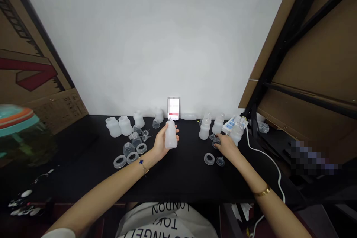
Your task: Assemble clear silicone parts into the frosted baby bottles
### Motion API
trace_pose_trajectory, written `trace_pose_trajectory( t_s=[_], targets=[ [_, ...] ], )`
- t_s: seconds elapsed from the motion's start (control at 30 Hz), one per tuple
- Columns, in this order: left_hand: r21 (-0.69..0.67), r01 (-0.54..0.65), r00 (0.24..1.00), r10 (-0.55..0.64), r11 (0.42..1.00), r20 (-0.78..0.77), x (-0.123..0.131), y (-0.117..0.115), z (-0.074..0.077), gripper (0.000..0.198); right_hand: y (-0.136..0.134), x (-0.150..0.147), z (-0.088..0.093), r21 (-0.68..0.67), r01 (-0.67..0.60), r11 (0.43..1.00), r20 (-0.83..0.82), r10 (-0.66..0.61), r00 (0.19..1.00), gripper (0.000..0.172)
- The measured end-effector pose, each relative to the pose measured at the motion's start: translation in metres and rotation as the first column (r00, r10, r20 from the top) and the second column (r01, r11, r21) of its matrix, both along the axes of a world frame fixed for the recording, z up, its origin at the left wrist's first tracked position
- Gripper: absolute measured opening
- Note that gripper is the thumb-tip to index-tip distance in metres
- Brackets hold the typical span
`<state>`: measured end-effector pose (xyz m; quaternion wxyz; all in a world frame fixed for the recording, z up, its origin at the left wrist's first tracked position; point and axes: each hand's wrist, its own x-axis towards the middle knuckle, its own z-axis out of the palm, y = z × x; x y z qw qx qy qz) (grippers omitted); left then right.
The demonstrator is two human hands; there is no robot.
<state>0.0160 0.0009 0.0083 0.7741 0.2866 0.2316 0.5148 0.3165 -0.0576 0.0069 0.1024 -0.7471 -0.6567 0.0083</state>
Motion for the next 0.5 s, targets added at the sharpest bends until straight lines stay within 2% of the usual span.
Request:
trace_pose_trajectory(
  t_s=[0.17, 0.23, 0.33, 0.4, 0.47, 0.5],
  targets=[
    [0.018, 0.009, 0.999, -0.008, 1.000, -0.037, -0.004, -0.004, -0.002, 0.037, 0.000, -0.009, 0.012, 0.018, 0.000, 1.000, -0.010, 0.000, 1.000, 0.035],
    [0.008, -0.006, 0.998, 0.006, 1.000, -0.066, -0.005, -0.001, -0.002, 0.037, -0.003, -0.010, 0.020, 0.115, 0.001, 0.993, -0.042, 0.003, 0.999, 0.037],
    [0.031, -0.039, 0.989, 0.043, 0.999, -0.139, -0.007, 0.005, 0.002, 0.039, -0.007, -0.018, 0.038, 0.326, -0.006, 0.945, -0.224, 0.083, 0.971, 0.043],
    [0.077, -0.058, 0.980, 0.071, 0.995, -0.185, -0.008, 0.009, 0.007, 0.043, -0.007, -0.034, 0.052, 0.472, -0.012, 0.882, -0.405, 0.229, 0.885, 0.046],
    [0.137, -0.058, 0.967, 0.090, 0.989, -0.237, -0.008, 0.010, 0.012, 0.047, -0.001, -0.059, 0.065, 0.521, 0.017, 0.854, -0.608, 0.357, 0.709, 0.048],
    [0.171, -0.057, 0.959, 0.101, 0.984, -0.263, -0.008, 0.009, 0.015, 0.048, 0.004, -0.073, 0.069, 0.500, 0.008, 0.866, -0.693, 0.395, 0.602, 0.049]
  ],
)
